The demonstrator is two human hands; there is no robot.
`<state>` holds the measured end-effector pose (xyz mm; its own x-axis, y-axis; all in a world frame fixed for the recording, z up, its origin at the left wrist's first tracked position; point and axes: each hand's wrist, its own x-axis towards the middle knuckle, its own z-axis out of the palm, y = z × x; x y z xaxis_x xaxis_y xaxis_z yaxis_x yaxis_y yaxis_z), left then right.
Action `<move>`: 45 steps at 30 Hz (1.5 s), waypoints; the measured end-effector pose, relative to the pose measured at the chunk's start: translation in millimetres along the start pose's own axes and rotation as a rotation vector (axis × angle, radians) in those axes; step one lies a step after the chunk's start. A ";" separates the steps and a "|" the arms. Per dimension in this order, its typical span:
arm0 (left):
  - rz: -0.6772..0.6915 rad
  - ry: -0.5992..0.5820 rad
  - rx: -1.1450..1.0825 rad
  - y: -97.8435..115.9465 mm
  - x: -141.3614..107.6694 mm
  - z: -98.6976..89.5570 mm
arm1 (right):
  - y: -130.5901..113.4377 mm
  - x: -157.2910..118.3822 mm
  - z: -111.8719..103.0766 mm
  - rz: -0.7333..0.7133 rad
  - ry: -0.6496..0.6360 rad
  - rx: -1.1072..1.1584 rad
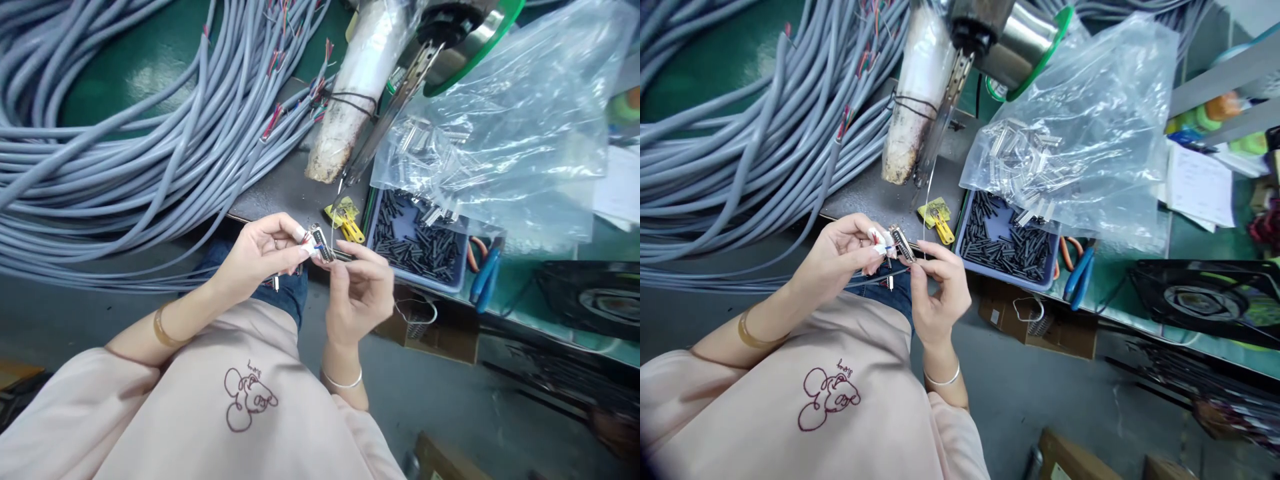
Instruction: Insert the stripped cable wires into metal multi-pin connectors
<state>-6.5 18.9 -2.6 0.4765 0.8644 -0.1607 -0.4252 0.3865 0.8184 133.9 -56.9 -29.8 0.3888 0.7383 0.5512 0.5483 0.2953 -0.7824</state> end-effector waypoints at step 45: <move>0.178 0.173 0.272 0.7 23.6 15.8 | 11.9 34.1 4.7 -0.150 -0.069 -0.134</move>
<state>16.6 34.5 2.9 0.2665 0.9610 -0.0741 -0.2590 0.1454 0.9549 150.2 -25.4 -21.6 0.2462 0.7329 0.6342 0.6916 0.3255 -0.6447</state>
